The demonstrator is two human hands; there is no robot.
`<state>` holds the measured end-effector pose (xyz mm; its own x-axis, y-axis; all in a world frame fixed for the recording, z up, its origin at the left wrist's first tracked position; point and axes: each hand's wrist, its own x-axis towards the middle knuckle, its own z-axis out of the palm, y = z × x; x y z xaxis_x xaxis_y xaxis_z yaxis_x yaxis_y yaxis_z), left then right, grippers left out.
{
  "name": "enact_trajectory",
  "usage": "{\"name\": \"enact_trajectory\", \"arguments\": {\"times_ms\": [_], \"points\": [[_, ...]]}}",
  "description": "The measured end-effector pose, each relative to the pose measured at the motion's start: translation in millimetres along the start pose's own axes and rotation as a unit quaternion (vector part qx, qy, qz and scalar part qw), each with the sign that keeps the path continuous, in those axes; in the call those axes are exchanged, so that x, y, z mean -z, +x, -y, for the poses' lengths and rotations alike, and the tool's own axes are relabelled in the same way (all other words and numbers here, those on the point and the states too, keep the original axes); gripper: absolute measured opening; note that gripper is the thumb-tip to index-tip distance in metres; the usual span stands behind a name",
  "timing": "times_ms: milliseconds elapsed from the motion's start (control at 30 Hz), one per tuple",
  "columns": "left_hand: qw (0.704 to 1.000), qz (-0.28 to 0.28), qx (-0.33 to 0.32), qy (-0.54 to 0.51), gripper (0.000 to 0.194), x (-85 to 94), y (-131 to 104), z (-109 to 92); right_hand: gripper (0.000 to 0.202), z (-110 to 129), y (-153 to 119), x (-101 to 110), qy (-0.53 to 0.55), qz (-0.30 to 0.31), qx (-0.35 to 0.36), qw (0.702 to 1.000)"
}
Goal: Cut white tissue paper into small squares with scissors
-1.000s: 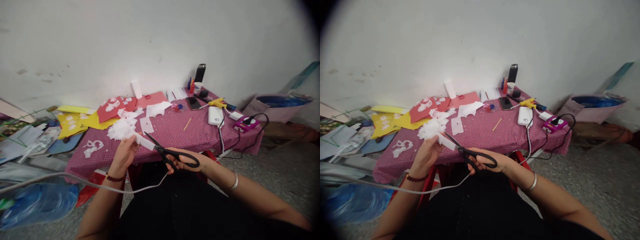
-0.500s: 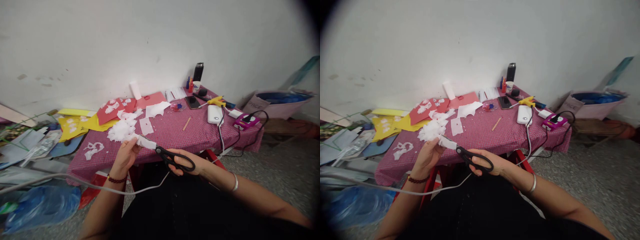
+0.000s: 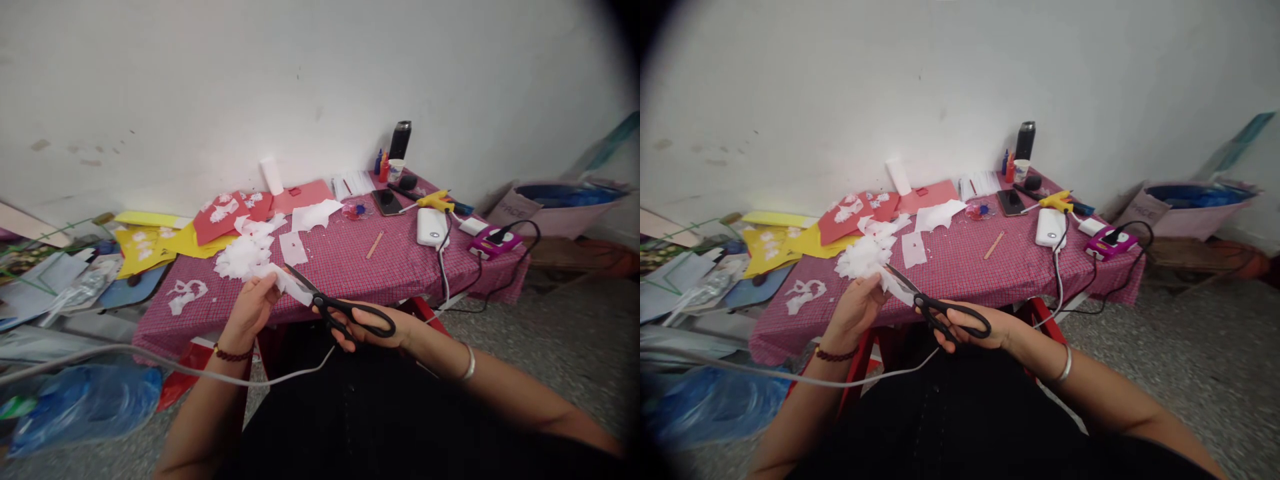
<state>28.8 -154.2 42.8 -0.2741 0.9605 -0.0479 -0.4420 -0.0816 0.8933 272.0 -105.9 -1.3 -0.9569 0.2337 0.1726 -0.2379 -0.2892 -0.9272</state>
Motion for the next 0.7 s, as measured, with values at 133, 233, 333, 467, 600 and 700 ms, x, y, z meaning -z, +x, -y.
{"name": "enact_trajectory", "arguments": {"times_ms": [133, 233, 333, 467, 600, 700], "points": [[0.999, 0.027, 0.022, 0.01, 0.015, 1.1, -0.3, 7.8, 0.063, 1.3, 0.2, -1.6, 0.013, -0.004, -0.007, 1.0], [0.999, 0.03, 0.03, -0.002, 0.012, -1.7, -1.2, 13.8, 0.06, 4.8, -0.1, -4.9, 0.027, -0.008, -0.018, 0.999], [0.998, 0.039, 0.04, -0.012, 0.013, -4.8, -2.0, 19.4, 0.059, 3.6, -0.4, -7.1, 0.056, -0.027, -0.025, 0.998], [0.997, 0.051, 0.062, -0.006, 0.019, -5.2, -1.5, 26.3, 0.057, -2.3, -0.7, -7.1, 0.1, -0.05, -0.027, 0.993], [0.996, 0.054, 0.067, -0.009, 0.025, -7.0, -1.8, 28.0, 0.055, -2.8, -2.1, -5.8, 0.111, -0.051, -0.034, 0.992], [0.996, 0.061, 0.06, -0.015, 0.04, -9.8, -3.9, 25.7, 0.055, -0.1, -3.6, -5.0, 0.1, -0.058, -0.047, 0.992]]}}
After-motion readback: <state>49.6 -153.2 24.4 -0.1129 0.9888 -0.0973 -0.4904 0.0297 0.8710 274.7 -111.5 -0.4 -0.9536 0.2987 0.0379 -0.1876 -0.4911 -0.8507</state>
